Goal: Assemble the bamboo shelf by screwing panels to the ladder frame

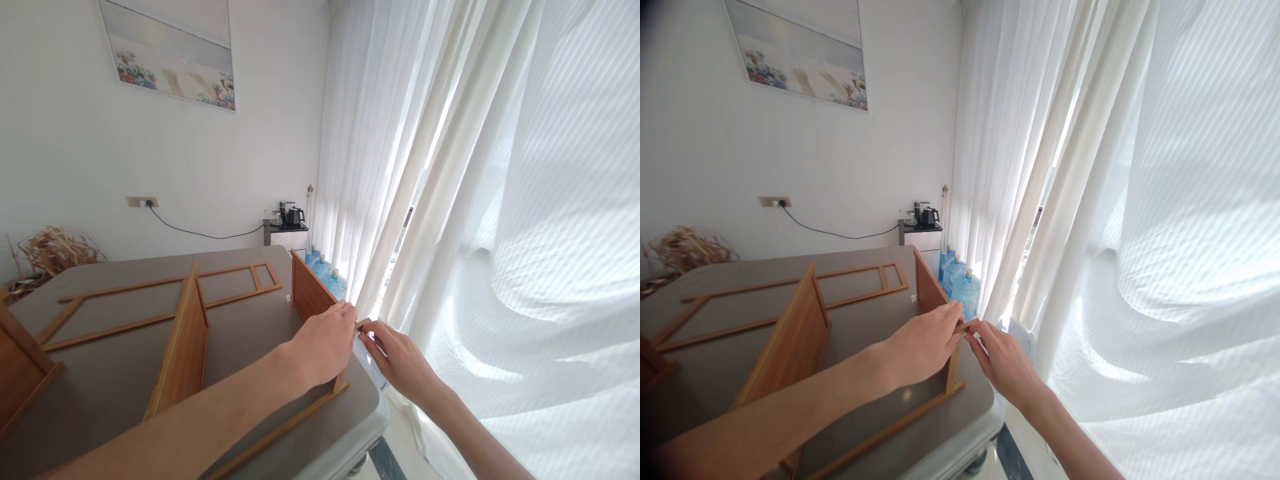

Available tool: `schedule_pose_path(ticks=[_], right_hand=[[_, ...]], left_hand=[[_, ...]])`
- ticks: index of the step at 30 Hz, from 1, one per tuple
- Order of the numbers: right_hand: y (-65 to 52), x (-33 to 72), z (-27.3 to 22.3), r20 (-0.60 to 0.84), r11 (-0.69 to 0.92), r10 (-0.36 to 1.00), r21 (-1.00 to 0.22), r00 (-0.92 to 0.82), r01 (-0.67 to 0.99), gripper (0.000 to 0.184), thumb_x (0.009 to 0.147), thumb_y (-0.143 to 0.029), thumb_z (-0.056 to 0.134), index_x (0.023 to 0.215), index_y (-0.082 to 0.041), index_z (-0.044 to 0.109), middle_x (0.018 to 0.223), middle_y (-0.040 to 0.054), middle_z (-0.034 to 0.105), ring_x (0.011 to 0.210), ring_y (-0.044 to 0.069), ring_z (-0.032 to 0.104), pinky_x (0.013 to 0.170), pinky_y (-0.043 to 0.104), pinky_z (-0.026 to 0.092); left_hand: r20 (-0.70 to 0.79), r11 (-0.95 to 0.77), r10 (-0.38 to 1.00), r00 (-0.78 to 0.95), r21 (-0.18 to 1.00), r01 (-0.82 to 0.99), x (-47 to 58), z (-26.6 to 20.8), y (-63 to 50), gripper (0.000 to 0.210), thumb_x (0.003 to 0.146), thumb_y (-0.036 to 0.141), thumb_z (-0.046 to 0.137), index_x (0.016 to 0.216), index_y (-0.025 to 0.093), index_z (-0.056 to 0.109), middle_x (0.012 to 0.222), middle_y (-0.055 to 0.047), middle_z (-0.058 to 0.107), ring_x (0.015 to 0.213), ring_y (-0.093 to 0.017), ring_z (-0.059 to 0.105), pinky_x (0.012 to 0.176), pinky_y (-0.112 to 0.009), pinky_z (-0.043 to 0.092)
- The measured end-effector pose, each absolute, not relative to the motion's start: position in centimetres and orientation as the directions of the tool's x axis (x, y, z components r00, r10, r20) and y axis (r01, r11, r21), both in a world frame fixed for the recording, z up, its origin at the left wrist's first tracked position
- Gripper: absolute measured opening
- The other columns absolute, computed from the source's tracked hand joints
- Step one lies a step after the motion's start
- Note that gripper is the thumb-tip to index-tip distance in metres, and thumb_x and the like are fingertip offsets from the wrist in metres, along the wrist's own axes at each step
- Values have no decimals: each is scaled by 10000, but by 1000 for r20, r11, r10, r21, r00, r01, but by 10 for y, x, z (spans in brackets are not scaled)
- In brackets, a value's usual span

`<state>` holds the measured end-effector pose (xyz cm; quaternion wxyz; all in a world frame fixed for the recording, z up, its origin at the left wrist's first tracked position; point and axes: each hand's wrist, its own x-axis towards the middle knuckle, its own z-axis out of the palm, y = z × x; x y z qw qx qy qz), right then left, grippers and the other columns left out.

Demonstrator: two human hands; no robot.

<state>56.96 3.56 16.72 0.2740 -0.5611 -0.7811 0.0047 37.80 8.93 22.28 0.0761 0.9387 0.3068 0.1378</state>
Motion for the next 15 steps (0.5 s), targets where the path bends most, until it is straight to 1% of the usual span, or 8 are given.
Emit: schedule_pose_path(ticks=[2,4,7,9,11,15], right_hand=[[35,569,167,417,354,887,-340,-197,871,209,1040,-364,343,1081,-265,524,934,-13,651,684,122,584,637,269,438],[34,567,166,423,348,887,-346,-186,871,216,1040,-376,337,1087,-273,522,914,-18,642,673,126,575,622,270,427],[34,565,166,436,358,880,-345,-189,868,221,1038,-391,336,1081,-274,519,890,-20,633,656,133,560,607,273,413],[35,565,165,447,367,874,-353,-190,861,222,1038,-392,336,1074,-274,520,882,-20,630,660,136,558,612,276,413],[35,565,164,454,374,871,-361,-189,855,225,1038,-393,336,1069,-273,524,878,-21,627,665,136,554,621,277,413],[35,567,161,464,370,867,-355,-182,859,230,1032,-407,351,1049,-264,529,874,-19,618,651,132,533,612,277,403]], left_hand=[[268,-792,610,746,223,568,379,220,86,171,973,185,430,1095,163,546,1262,-109,606,1270,-230,525,935,-318,513],[333,-793,607,722,185,581,381,216,83,147,972,190,447,1054,178,569,1216,-83,624,1198,-218,569,917,-313,516],[375,-788,599,708,121,603,382,209,80,145,977,199,449,1008,191,590,1071,-52,650,1013,-205,637,803,-310,537],[380,-784,598,705,99,612,382,207,79,131,973,203,458,989,193,587,1002,-41,649,926,-202,649,738,-308,535],[397,-786,593,700,96,611,381,206,79,111,966,205,473,983,200,582,975,-30,646,892,-199,651,717,-304,526],[433,-814,556,710,108,571,379,209,77,148,972,202,466,1059,242,579,981,-3,646,882,-178,653,733,-288,511]])
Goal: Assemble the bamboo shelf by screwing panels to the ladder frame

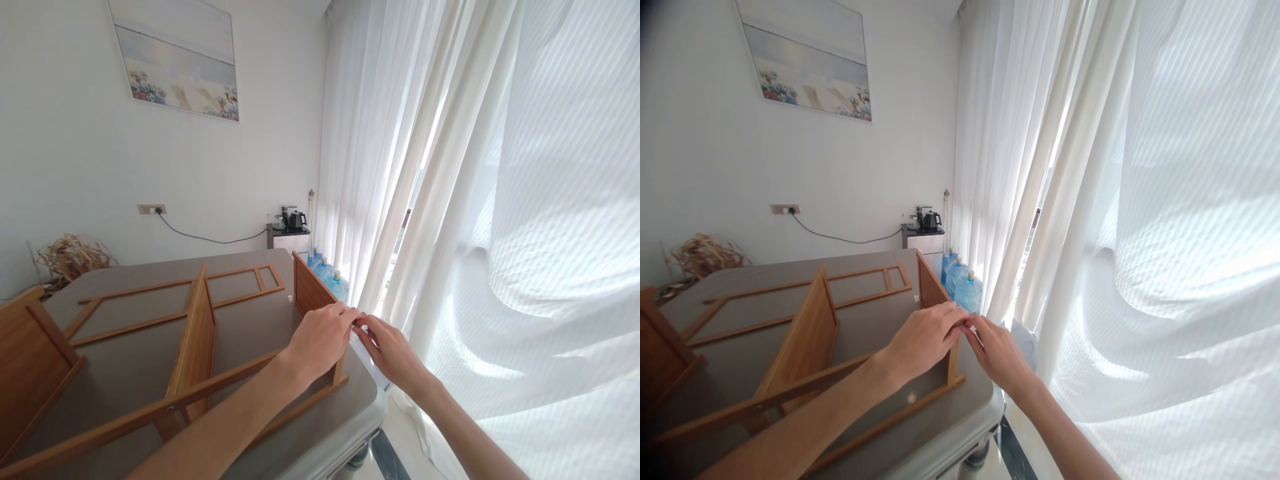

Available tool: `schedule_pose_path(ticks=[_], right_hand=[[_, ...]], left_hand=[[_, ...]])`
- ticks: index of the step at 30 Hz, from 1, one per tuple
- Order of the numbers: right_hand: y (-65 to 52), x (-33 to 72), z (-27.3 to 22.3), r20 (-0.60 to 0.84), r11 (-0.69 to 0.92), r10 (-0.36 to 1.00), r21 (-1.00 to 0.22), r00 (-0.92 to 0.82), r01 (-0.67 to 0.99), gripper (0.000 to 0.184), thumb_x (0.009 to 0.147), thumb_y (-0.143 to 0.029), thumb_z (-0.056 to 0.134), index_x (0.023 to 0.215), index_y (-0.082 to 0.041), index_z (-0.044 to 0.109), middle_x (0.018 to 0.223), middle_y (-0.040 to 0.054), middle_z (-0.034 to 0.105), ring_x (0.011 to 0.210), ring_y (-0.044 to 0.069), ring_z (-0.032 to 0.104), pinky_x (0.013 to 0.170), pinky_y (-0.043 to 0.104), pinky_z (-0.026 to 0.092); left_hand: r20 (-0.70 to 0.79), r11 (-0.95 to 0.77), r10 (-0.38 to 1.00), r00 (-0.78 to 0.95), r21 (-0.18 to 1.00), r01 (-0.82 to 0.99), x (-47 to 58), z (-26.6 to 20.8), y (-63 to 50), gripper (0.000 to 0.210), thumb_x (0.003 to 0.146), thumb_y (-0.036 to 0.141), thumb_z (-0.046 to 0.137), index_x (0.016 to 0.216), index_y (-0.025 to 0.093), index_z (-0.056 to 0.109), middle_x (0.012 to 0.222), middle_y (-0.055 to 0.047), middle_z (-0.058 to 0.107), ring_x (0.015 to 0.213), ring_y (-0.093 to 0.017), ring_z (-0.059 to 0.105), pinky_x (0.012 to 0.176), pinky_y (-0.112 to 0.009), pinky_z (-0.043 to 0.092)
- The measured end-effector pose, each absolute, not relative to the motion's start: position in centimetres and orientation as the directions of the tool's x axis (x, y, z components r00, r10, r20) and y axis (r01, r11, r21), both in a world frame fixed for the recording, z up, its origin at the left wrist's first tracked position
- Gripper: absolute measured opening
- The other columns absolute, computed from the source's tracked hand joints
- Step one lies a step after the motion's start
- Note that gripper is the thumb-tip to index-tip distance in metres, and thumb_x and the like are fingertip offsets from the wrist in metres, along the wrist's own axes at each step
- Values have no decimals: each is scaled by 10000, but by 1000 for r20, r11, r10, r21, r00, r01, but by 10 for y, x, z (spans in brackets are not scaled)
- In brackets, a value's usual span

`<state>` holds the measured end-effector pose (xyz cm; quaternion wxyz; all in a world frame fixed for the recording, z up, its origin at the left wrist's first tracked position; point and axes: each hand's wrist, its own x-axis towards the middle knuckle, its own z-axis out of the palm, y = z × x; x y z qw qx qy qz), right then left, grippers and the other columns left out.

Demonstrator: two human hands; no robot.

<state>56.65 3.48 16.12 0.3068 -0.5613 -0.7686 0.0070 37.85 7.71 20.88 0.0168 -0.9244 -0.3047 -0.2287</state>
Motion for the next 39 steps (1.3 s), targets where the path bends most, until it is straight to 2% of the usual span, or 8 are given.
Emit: schedule_pose_path(ticks=[6,10,16,23,27,30,33,39], right_hand=[[29,568,160,466,334,874,-372,-136,866,219,1018,-397,377,1040,-261,548,806,-23,594,622,130,500,597,274,381],[27,569,161,468,333,875,-395,-125,856,202,1012,-349,370,1027,-257,549,788,-23,585,624,132,495,613,276,389],[17,573,162,451,294,890,-475,-57,829,193,1014,-304,331,1104,-249,493,714,-38,548,578,139,478,605,283,403],[3,565,152,462,361,886,-620,-48,697,192,1028,-309,337,1210,-266,382,1016,12,676,804,133,654,765,285,508],[4,563,147,490,346,871,-659,33,668,138,1015,-345,410,1100,-267,486,1055,13,707,937,156,692,731,257,539],[8,562,143,542,318,835,-611,91,725,185,986,-385,479,1042,-272,614,967,-1,726,879,173,702,626,243,547],[13,560,139,613,343,784,-562,101,753,214,960,-404,528,1011,-272,688,978,12,723,816,169,688,582,248,563],[14,555,133,667,393,728,-596,159,700,221,953,-355,550,1029,-243,725,998,35,711,764,144,676,679,270,611]], left_hand=[[429,-799,555,713,35,600,381,211,76,159,986,260,467,1092,259,585,975,-9,642,798,-179,654,624,-273,485],[435,-792,540,721,-26,610,384,206,78,180,1001,274,443,1108,270,588,984,-21,631,794,-179,656,606,-263,475],[432,-786,538,724,-54,616,384,203,79,199,1010,300,421,1093,279,600,1001,-32,616,796,-175,658,591,-248,465],[404,-778,566,719,-25,627,383,205,77,264,1020,318,386,1154,303,612,1053,-41,613,793,-156,651,628,-247,479],[407,-786,559,722,-15,618,382,206,76,269,1025,327,373,1157,304,607,1054,-35,615,812,-159,656,628,-246,474],[417,-783,558,717,-20,621,381,207,76,267,1026,335,368,1146,301,604,1038,-31,617,794,-159,654,616,-248,467],[416,-782,558,718,-27,623,382,207,76,265,1025,336,370,1148,290,600,1045,-36,618,793,-160,655,605,-243,462],[413,-775,569,711,-21,632,383,207,75,269,1026,346,361,1114,270,604,1040,-35,619,783,-164,663,618,-249,474]])
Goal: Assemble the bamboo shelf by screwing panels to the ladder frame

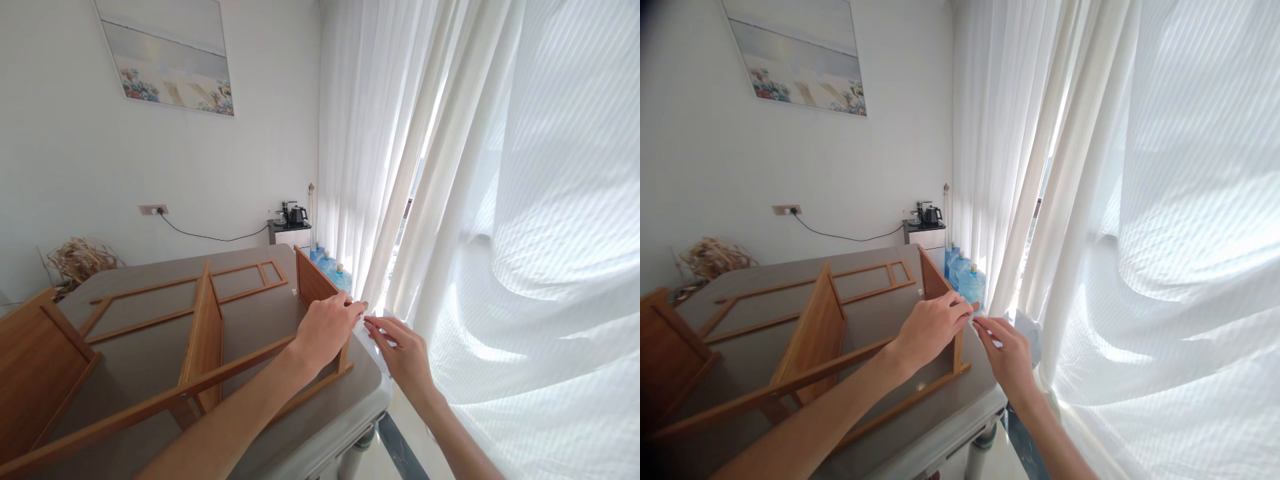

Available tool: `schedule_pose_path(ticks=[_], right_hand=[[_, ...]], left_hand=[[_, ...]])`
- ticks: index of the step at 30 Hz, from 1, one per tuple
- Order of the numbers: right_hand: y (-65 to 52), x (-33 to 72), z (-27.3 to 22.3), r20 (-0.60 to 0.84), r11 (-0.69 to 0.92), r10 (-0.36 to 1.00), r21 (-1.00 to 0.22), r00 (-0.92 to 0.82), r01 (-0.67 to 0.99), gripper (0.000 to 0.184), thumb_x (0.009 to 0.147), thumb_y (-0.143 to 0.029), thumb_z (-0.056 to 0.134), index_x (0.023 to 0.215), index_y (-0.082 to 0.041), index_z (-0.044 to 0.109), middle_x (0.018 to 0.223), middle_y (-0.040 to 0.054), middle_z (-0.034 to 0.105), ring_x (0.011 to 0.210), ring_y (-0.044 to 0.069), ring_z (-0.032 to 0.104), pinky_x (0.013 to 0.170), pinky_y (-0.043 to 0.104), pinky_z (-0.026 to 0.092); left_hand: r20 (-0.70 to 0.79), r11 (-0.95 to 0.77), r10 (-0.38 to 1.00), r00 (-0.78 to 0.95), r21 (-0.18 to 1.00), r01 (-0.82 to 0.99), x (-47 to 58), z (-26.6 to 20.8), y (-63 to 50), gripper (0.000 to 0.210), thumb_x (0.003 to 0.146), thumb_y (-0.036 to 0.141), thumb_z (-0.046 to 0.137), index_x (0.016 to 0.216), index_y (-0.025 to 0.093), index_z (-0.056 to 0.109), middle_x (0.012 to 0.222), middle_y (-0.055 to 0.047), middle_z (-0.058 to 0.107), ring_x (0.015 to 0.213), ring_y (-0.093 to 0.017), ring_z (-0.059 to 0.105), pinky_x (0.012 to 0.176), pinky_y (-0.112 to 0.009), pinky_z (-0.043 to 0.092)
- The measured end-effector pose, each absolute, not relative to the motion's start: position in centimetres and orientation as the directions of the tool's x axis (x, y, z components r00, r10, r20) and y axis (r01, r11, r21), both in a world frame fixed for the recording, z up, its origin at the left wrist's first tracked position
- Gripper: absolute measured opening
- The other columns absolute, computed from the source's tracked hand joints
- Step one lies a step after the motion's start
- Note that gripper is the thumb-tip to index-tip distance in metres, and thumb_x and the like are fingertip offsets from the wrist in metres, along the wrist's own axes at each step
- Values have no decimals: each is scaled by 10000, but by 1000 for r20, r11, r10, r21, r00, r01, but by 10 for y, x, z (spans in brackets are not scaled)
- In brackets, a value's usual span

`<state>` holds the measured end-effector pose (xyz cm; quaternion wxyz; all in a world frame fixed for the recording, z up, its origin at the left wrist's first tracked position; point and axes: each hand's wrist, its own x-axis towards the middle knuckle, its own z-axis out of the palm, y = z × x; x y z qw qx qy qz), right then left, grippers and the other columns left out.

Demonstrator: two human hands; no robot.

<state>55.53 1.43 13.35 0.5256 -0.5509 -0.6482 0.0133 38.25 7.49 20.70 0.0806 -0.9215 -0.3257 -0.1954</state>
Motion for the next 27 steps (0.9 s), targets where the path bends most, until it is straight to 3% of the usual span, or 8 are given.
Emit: schedule_pose_path(ticks=[9,13,16,22,27], right_hand=[[13,555,132,706,380,696,-514,128,769,266,975,-351,504,1131,-271,705,1079,34,716,934,187,693,757,294,599],[15,556,131,598,291,769,-642,226,709,247,945,-432,544,1013,-258,706,882,-2,753,729,169,728,664,261,597],[15,557,129,546,263,796,-701,261,663,248,940,-455,544,940,-247,679,825,-9,747,693,166,729,638,247,593],[13,556,129,702,376,707,-476,86,795,269,994,-344,460,1145,-268,670,1056,50,705,914,191,690,765,301,577],[9,553,129,712,390,701,-424,35,817,298,1000,-276,436,1239,-254,613,1043,78,615,905,180,634,775,316,557]], left_hand=[[405,-781,570,715,-2,624,382,208,75,258,1017,339,395,1113,264,623,1034,-36,617,787,-162,659,645,-255,488],[406,-784,570,714,9,621,383,207,76,261,1015,330,400,1149,277,619,1024,-34,619,803,-165,659,649,-255,489],[407,-781,574,710,10,625,383,207,76,262,1017,328,394,1123,273,627,1022,-34,619,784,-161,656,647,-255,487],[403,-781,583,705,39,624,383,208,74,276,1020,348,382,1091,260,634,1026,-39,621,815,-164,664,673,-255,496],[406,-779,581,705,27,627,383,208,74,283,1022,347,373,1084,259,634,1014,-35,628,794,-167,669,651,-257,493]])
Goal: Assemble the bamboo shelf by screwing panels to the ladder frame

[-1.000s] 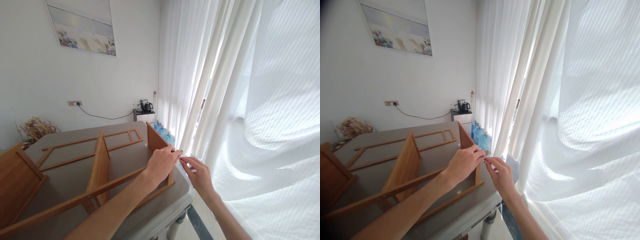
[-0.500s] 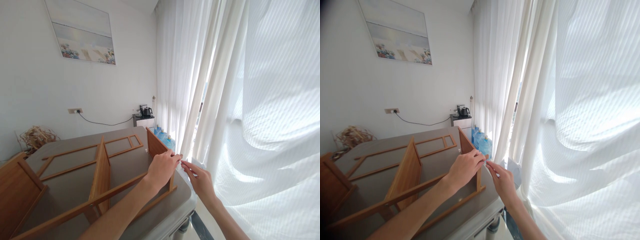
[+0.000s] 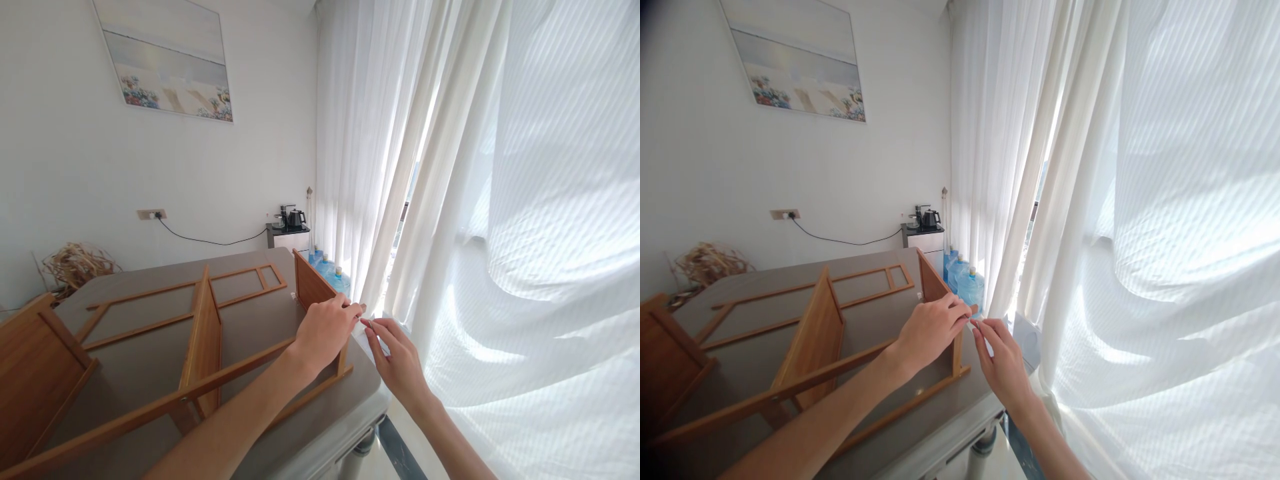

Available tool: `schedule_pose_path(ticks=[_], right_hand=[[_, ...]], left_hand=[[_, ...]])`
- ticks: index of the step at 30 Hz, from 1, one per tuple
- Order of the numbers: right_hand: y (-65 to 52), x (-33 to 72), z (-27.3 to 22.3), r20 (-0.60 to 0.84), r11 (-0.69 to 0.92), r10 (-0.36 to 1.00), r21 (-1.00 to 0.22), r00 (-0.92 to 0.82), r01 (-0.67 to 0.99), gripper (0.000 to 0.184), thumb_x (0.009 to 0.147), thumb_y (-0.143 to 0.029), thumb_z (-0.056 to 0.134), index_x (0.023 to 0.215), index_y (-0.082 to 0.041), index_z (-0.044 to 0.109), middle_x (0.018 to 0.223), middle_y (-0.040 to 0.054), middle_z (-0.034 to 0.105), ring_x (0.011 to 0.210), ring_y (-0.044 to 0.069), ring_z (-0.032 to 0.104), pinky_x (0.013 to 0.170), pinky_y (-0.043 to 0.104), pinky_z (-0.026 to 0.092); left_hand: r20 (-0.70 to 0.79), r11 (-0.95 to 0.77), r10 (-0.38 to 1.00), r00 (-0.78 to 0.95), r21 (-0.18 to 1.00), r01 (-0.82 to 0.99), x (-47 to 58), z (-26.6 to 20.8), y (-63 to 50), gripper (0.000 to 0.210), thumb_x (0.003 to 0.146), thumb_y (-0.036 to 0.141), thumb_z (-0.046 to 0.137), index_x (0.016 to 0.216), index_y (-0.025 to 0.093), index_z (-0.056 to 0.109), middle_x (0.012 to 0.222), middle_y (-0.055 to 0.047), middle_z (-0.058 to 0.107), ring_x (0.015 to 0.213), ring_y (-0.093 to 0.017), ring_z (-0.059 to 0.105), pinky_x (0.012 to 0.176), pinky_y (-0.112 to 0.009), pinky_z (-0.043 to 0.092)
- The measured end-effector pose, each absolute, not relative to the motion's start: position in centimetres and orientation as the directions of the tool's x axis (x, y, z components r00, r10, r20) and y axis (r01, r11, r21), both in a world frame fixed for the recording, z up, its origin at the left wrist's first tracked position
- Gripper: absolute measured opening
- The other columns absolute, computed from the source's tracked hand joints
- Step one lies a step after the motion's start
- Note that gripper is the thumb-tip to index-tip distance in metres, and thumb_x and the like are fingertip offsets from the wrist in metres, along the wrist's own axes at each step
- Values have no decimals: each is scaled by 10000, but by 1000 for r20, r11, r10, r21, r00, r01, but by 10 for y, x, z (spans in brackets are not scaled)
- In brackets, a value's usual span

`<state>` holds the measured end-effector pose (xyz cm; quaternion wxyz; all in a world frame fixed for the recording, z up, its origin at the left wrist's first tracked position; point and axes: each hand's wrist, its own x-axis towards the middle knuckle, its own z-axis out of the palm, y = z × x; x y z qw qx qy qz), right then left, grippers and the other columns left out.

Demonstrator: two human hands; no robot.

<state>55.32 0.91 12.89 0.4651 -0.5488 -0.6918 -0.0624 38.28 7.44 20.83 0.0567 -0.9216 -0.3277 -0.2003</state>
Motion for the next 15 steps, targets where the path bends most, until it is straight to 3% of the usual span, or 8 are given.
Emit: schedule_pose_path(ticks=[8,11,15], right_hand=[[2,551,135,665,416,743,-371,-76,830,403,1016,-246,336,1401,-227,455,1100,118,554,976,203,611,863,377,553],[4,559,133,663,400,748,-402,-40,824,329,1018,-275,356,1301,-230,519,1083,106,594,956,200,633,837,360,557],[9,571,128,635,333,768,-513,89,791,204,1002,-351,436,1102,-240,575,972,58,663,823,182,664,687,299,568]], left_hand=[[399,-774,591,701,35,632,383,210,73,283,1026,343,371,1084,259,635,1024,-38,625,808,-163,672,640,-256,482],[399,-777,592,700,52,627,383,209,74,268,1022,344,389,1100,269,635,1028,-33,622,813,-157,667,659,-260,485],[416,-782,586,695,67,620,383,207,76,248,1012,348,415,1097,277,638,1028,-22,626,799,-155,659,658,-259,481]])
